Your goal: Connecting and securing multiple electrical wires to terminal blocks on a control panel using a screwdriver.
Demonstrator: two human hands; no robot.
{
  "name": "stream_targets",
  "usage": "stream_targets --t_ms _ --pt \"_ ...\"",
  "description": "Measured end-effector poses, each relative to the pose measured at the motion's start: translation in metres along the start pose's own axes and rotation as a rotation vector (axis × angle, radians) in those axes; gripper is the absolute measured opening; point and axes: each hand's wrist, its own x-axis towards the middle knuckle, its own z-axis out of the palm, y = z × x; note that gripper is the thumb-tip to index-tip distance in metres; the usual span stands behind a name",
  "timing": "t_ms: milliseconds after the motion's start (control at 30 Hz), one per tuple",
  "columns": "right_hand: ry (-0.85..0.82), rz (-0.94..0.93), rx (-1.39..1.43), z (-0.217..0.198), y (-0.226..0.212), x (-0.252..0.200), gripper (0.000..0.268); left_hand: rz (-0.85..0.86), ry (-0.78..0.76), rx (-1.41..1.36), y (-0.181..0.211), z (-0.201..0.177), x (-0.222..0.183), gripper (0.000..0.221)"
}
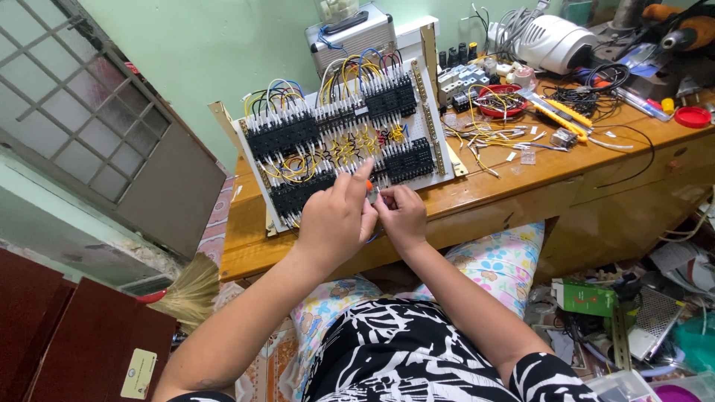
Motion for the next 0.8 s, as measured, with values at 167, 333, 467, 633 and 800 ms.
stream_targets --t_ms 167,333,467,633,800 --pt "0.011 -0.061 -0.061 0.009 0.016 -0.005 0.018 0.031 -0.001 0.177 -0.001 0.019 -0.013 0.051" --pt "0.033 -0.121 -0.169 0.011 0.019 -0.007 0.018 -0.040 -0.027 0.039 0.005 0.003 -0.003 0.058" --pt "0.045 -0.155 -0.222 0.012 0.015 -0.003 0.017 -0.100 -0.078 -0.129 0.004 -0.002 0.000 0.061" --pt "0.056 -0.127 -0.229 0.011 0.015 0.000 0.017 -0.063 -0.032 -0.066 0.004 -0.004 0.002 0.067" --pt "0.049 -0.118 -0.166 0.018 0.030 -0.005 0.019 -0.085 -0.119 -0.008 -0.001 0.009 -0.012 0.053"
